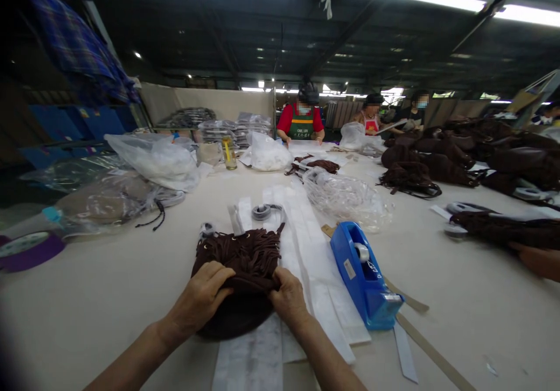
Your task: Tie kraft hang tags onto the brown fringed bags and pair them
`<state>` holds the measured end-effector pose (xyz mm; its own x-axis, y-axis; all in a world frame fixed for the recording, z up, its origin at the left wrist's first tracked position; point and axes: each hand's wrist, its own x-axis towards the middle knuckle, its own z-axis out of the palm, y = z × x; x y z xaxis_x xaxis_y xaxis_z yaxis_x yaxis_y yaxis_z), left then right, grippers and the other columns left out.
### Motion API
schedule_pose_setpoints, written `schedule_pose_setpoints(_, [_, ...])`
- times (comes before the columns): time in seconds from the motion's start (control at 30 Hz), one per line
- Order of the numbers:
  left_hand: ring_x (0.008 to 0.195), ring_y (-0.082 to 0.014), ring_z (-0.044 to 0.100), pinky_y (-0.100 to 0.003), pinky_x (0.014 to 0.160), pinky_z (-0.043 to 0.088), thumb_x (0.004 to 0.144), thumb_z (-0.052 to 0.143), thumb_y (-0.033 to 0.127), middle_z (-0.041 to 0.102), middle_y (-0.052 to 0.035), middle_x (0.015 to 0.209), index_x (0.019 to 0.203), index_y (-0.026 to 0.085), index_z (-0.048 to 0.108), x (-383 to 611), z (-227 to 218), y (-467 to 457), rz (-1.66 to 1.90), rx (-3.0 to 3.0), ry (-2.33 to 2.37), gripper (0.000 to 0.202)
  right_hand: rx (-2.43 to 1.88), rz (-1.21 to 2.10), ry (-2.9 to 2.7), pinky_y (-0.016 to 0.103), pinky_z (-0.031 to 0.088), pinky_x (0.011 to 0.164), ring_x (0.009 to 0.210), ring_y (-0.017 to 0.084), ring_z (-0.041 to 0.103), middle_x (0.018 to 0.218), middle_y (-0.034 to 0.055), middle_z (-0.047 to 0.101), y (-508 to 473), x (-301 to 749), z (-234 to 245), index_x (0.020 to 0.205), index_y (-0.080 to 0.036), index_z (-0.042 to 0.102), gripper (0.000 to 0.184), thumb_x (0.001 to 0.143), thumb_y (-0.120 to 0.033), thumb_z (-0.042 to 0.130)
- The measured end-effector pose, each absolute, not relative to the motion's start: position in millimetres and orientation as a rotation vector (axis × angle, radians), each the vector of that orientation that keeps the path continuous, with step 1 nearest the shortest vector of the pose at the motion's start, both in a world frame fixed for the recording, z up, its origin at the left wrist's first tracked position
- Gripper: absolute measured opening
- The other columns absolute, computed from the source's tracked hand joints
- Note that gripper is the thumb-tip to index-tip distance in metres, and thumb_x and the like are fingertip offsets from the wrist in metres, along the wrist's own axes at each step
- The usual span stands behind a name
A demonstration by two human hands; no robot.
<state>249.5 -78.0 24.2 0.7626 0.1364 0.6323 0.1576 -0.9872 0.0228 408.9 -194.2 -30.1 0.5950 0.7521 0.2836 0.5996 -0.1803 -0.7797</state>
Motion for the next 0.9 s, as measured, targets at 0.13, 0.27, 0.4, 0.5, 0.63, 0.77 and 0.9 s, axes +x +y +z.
schedule_pose_setpoints(0.13, [0.069,-0.0166,0.046,-0.030,0.064,0.042,0.085,0.035,0.008,0.050,-0.0035,0.073,0.079,0.016,0.050,252,16,-79,-1.097,-2.817,-0.210,0.018,-1.941,0.181,-1.045,0.022,0.024,0.050,0.053,0.012,0.034,0.055,-0.0058,0.034,-196,408,-27,0.057,-0.022,0.029,0.016,0.052,-0.016,0.043])
schedule_pose_setpoints(0.27, [0.063,-0.0164,0.043,-0.030,0.061,0.038,0.087,0.030,0.008,0.048,-0.0027,0.069,0.078,0.016,0.051,249,-1,-86,-1.049,-2.711,-0.123,0.025,-1.966,0.197,-1.030,0.022,0.024,0.049,0.052,0.012,0.035,0.054,-0.0068,0.034,-195,409,-28,0.061,-0.022,0.030,0.016,0.052,-0.014,0.041])
schedule_pose_setpoints(0.4, [0.060,-0.0167,0.043,-0.030,0.059,0.036,0.087,0.030,0.007,0.048,-0.0028,0.065,0.076,0.014,0.053,245,-23,-97,-0.976,-2.627,-0.125,0.027,-1.978,0.197,-1.019,0.022,0.026,0.050,0.052,0.012,0.037,0.055,-0.0062,0.037,-195,409,-33,0.063,-0.022,0.032,0.015,0.055,-0.014,0.041])
schedule_pose_setpoints(0.5, [0.066,-0.0179,0.047,-0.032,0.063,0.039,0.087,0.031,0.007,0.053,-0.0066,0.075,0.082,0.012,0.055,241,-34,-102,-0.947,-2.591,-0.144,0.025,-1.976,0.173,-1.011,0.022,0.028,0.050,0.053,0.012,0.038,0.058,-0.0055,0.040,-196,406,-37,0.068,-0.022,0.036,0.016,0.056,-0.014,0.042])
schedule_pose_setpoints(0.63, [0.081,-0.0203,0.052,-0.035,0.074,0.040,0.088,0.025,0.007,0.057,-0.0114,0.091,0.095,0.011,0.055,235,-41,-102,-0.969,-2.570,-0.098,0.032,-1.948,0.090,-1.012,0.025,0.034,0.057,0.062,0.015,0.045,0.071,-0.0005,0.047,-198,402,-40,0.079,-0.020,0.040,0.022,0.058,-0.012,0.040])
schedule_pose_setpoints(0.77, [0.073,-0.0170,0.053,-0.031,0.069,0.041,0.087,0.032,0.005,0.057,-0.0072,0.080,0.097,0.011,0.054,231,-45,-100,-1.029,-2.647,-0.120,0.025,-1.887,0.048,-1.078,0.027,0.035,0.060,0.065,0.016,0.044,0.070,-0.0004,0.045,-199,403,-43,0.071,-0.021,0.041,0.019,0.057,-0.009,0.037])
schedule_pose_setpoints(0.9, [0.064,-0.0152,0.050,-0.030,0.066,0.041,0.084,0.033,0.002,0.055,-0.0031,0.070,0.094,0.013,0.053,231,-46,-100,-1.059,-2.666,-0.158,0.024,-1.834,0.028,-1.092,0.024,0.034,0.055,0.059,0.014,0.041,0.064,-0.0025,0.040,-202,405,-44,0.064,-0.021,0.038,0.018,0.054,-0.007,0.038])
